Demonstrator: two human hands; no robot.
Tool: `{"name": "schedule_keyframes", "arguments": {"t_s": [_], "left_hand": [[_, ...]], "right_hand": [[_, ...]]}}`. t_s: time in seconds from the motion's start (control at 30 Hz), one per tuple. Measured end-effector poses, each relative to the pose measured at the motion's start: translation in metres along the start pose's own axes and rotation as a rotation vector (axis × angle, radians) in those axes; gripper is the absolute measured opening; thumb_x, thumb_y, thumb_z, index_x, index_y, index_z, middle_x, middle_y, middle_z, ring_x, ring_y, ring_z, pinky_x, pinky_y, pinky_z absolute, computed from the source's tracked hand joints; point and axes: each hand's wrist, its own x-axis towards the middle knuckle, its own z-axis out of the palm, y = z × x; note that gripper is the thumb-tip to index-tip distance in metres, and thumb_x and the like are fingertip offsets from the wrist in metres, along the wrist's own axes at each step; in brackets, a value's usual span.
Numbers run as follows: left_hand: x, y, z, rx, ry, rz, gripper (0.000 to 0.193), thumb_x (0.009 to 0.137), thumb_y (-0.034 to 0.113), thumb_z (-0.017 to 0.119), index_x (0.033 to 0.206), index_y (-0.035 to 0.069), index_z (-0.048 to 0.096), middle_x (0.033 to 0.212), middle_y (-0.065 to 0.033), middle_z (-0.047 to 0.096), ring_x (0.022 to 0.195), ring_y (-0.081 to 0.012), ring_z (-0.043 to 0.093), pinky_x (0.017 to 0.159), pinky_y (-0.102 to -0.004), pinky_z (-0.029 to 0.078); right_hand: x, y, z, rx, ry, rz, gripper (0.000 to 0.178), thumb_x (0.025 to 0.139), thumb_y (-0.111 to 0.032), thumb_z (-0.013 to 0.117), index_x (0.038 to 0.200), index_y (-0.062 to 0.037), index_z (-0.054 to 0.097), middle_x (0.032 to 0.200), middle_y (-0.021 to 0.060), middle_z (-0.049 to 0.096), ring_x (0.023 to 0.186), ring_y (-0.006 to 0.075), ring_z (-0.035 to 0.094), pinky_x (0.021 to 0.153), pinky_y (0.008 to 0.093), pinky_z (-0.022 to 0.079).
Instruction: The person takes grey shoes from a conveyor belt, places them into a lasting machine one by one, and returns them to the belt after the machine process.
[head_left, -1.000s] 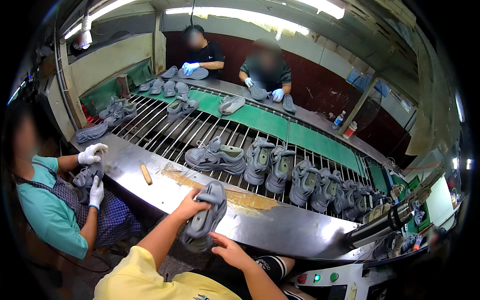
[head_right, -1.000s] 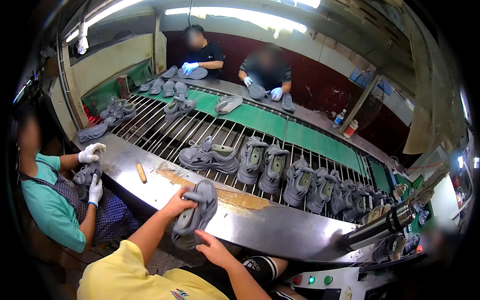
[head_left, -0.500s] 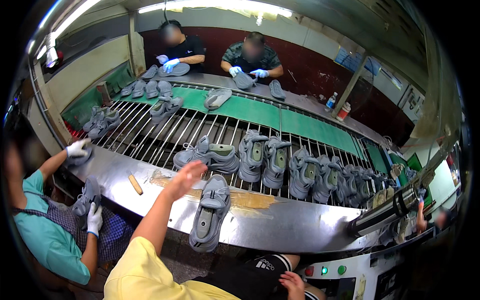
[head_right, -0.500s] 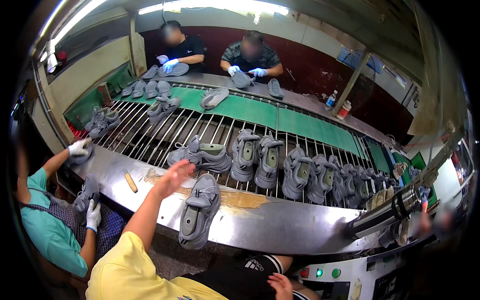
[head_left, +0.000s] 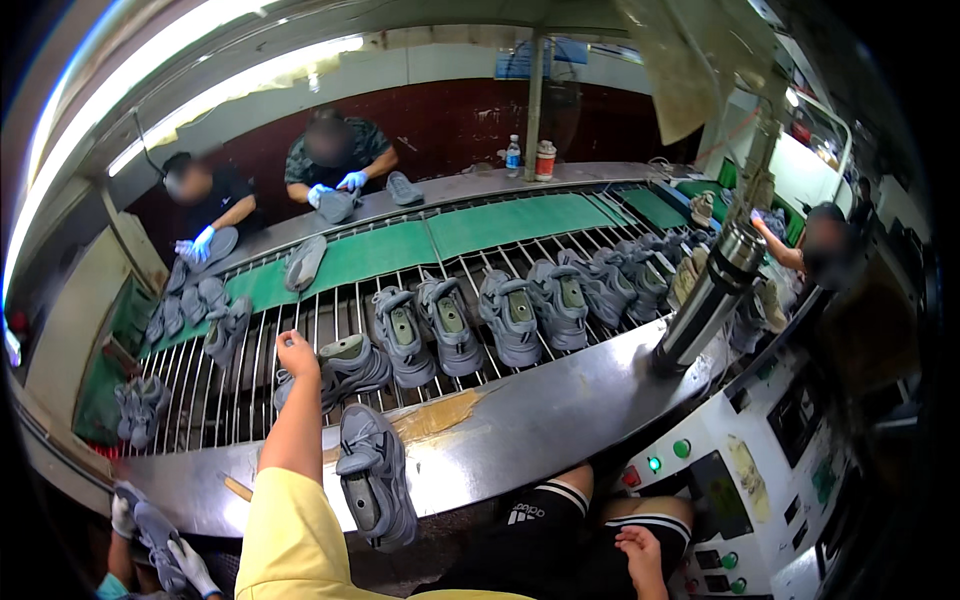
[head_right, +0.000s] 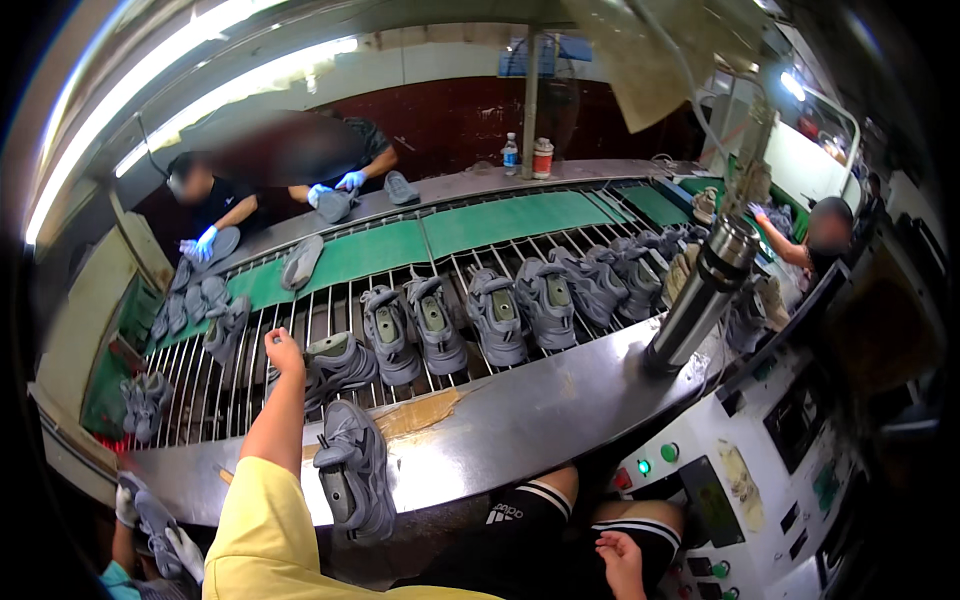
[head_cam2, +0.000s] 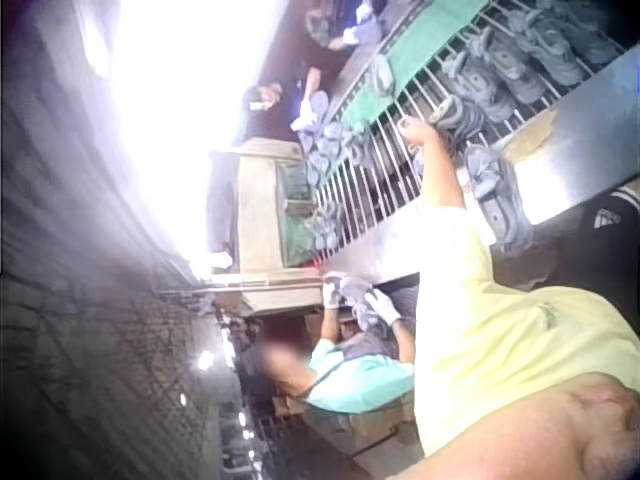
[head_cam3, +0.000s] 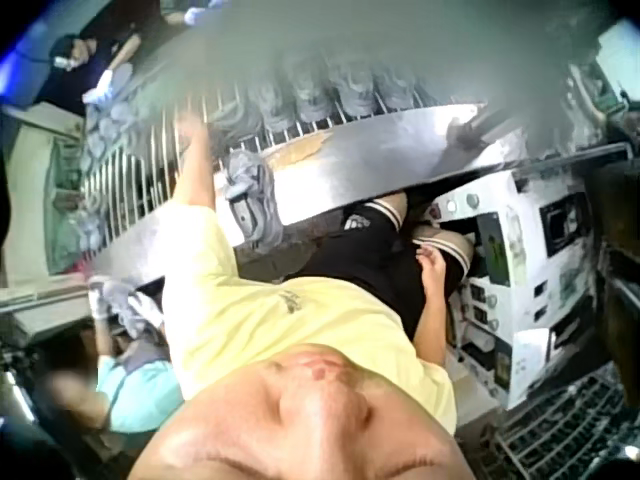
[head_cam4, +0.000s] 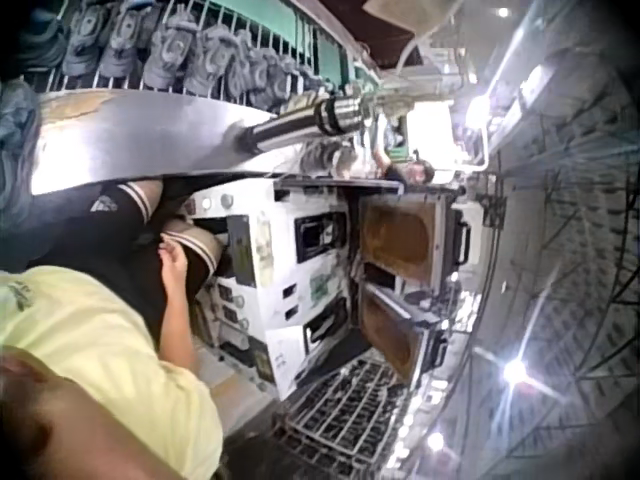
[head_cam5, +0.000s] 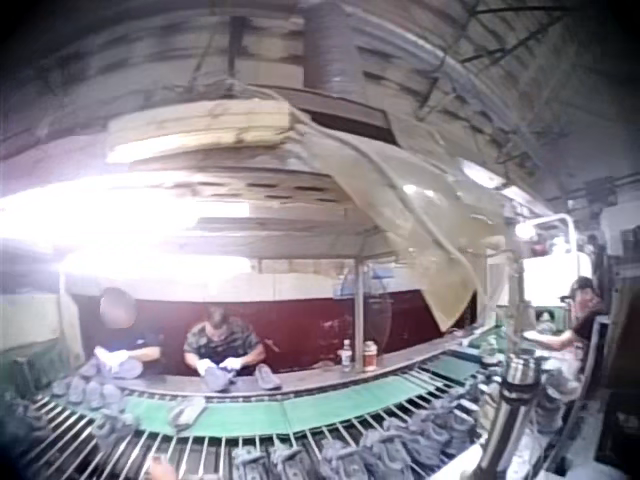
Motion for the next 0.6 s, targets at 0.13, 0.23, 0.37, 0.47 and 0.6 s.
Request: {"name": "schedule_keyframes", "arguments": {"t_s": [0.13,0.23,0.37,0.47,0.6], "left_hand": [[-0.028,0.082,-0.006,-0.375,-0.123,0.209,0.019,0.088,0.019,0.062,0.089,0.0,0.058,0.08,-0.0061,0.058,0.074,-0.0155,0.051,0.073,-0.0311,0.044],[-0.047,0.148,-0.045,-0.488,-0.354,0.278,0.015,0.091,0.015,0.06,0.09,0.001,0.056,0.079,-0.0026,0.056,0.07,-0.0094,0.049,0.065,-0.0244,0.041],[-0.084,0.26,-0.131,-0.755,-0.621,0.247,0.013,0.092,0.014,0.06,0.091,0.003,0.054,0.076,-0.0009,0.053,0.066,-0.0052,0.047,0.061,-0.0197,0.038],[-0.109,0.313,-0.186,-1.086,-0.875,0.116,0.008,0.092,0.009,0.056,0.094,0.004,0.05,0.069,-0.0018,0.045,0.063,-0.013,0.045,0.064,-0.028,0.04],[-0.173,0.344,-0.222,-1.377,-1.143,-0.087,0.019,0.09,0.017,0.061,0.088,0.008,0.044,0.062,-0.001,0.038,0.06,-0.0156,0.044,0.063,-0.0333,0.042]], "right_hand": [[-0.005,-0.02,0.005,0.021,0.041,-0.036,0.026,0.076,0.009,0.051,0.1,0.0027,0.06,0.086,0.0113,0.063,0.08,0.0183,0.061,0.075,0.0287,0.051],[-0.002,-0.043,0.025,0.081,-0.014,-0.131,0.025,0.077,0.009,0.051,0.1,0.0029,0.06,0.084,0.0106,0.063,0.08,0.0182,0.061,0.076,0.0289,0.051],[0.01,-0.063,0.065,0.246,-0.307,-0.152,0.026,0.082,-0.003,0.055,0.108,0.0023,0.057,0.092,0.0126,0.063,0.086,0.0207,0.062,0.083,0.0323,0.051],[0.018,-0.074,0.107,0.571,-0.701,-0.041,0.041,0.093,-0.032,0.05,0.119,0.0005,0.053,0.105,0.0177,0.063,0.098,0.0267,0.062,0.089,0.0379,0.049],[0.037,-0.078,0.138,1.122,-1.432,0.5,0.064,0.094,-0.05,0.041,0.134,0.0004,0.042,0.134,0.022,0.047,0.115,0.0321,0.054,0.101,0.045,0.041]]}}
